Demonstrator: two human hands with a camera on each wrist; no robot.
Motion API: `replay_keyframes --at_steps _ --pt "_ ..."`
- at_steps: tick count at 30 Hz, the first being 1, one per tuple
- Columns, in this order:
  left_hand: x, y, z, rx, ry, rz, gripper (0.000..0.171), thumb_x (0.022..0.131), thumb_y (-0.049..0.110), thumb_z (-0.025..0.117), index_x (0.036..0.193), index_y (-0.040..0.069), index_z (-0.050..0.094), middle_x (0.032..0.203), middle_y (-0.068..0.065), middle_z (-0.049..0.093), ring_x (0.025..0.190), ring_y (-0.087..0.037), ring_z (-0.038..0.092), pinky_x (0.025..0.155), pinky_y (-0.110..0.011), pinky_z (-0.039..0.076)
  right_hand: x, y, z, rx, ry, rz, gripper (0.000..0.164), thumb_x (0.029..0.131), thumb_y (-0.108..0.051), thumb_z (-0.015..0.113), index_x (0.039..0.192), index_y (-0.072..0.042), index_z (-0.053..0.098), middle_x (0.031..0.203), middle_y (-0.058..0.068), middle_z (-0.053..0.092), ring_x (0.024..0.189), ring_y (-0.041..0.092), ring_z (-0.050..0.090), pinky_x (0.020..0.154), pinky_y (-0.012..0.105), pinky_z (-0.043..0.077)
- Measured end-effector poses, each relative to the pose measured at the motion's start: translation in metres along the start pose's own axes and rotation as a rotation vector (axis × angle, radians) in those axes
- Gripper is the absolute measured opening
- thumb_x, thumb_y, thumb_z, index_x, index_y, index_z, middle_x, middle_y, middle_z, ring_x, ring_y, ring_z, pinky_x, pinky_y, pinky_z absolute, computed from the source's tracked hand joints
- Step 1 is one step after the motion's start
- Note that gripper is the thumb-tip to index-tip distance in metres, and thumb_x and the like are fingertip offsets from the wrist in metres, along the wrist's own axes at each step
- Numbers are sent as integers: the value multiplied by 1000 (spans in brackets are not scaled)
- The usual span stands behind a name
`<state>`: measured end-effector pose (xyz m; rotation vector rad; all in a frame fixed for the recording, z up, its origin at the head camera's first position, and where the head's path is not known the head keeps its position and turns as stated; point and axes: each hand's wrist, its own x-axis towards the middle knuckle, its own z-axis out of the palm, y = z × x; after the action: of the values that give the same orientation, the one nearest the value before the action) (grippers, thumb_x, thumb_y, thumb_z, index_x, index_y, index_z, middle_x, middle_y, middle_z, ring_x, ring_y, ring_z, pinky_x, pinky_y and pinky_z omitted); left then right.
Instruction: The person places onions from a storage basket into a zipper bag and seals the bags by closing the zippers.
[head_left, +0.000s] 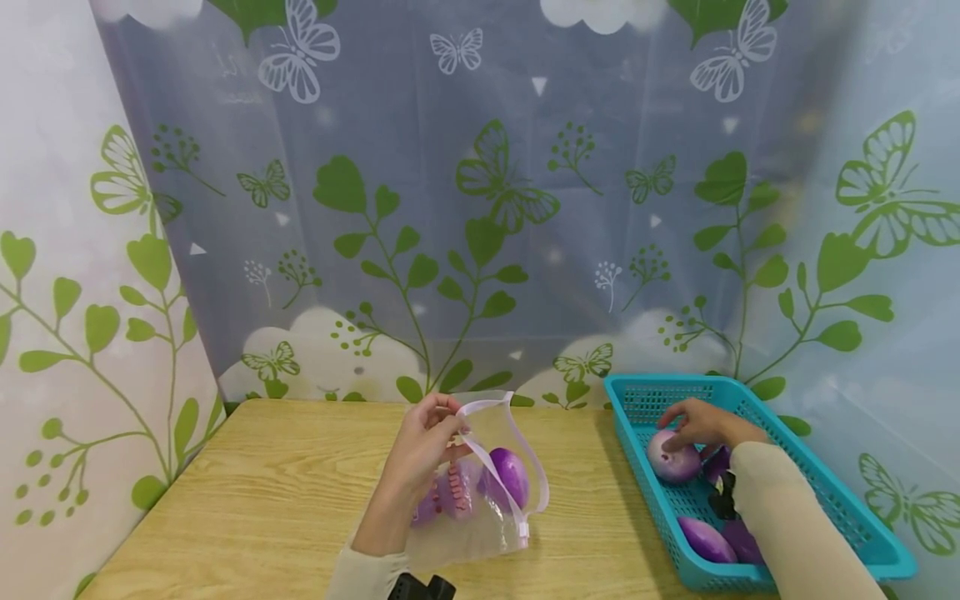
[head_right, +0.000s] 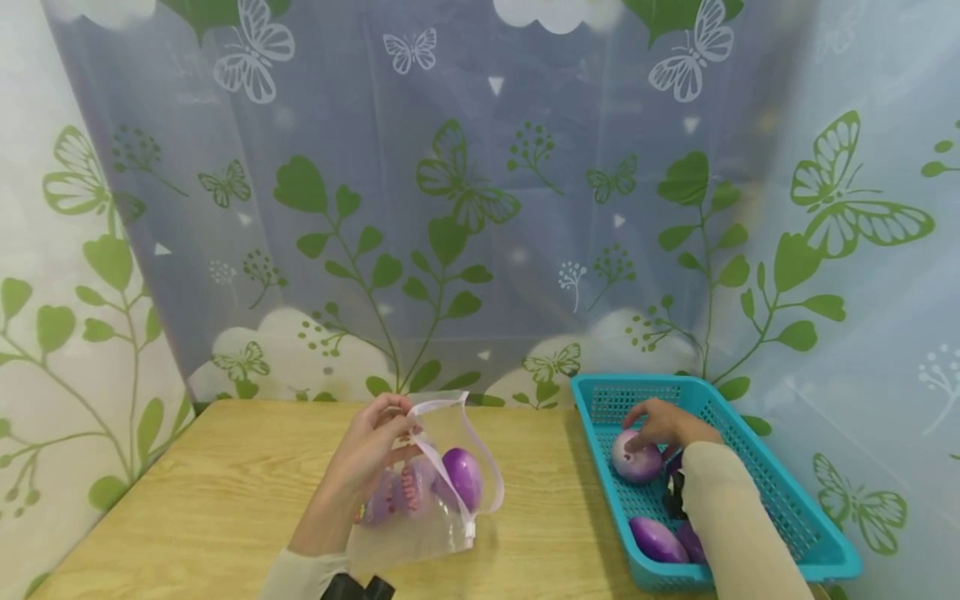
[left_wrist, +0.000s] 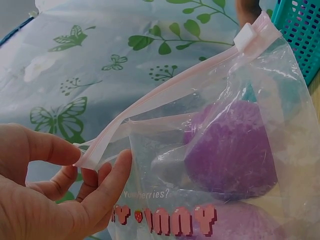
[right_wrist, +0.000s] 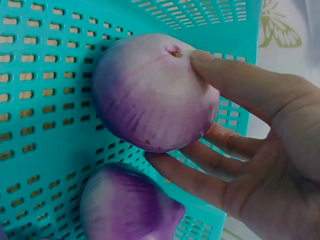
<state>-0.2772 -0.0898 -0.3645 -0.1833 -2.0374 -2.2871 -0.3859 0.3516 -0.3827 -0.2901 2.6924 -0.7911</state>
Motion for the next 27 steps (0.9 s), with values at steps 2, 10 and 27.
replay_keyframes --at_steps 2,10,27 --pt "0 0 0 -1 1 1 12 98 -3 53 110 -4 55 91 -6 55 88 -17 60 77 -32 65 1 -3 0 -7 -16 9 47 89 -8 75 130 9 60 123 36 60 108 40 66 74 54 64" --pt "1 0 0 -8 2 -3 11 98 -3 53 109 -3 55 91 -5 55 87 -17 59 76 -31 65 0 -13 1 24 -68 50 42 89 -3 72 130 3 64 119 26 64 97 26 67 72 49 65" --pt "1 0 1 -8 7 -1 9 99 -3 53 108 -3 55 91 -5 54 87 -16 59 77 -32 65 -1 -24 10 17 -133 116 43 89 -13 77 130 -7 67 134 25 55 102 28 66 75 46 66"
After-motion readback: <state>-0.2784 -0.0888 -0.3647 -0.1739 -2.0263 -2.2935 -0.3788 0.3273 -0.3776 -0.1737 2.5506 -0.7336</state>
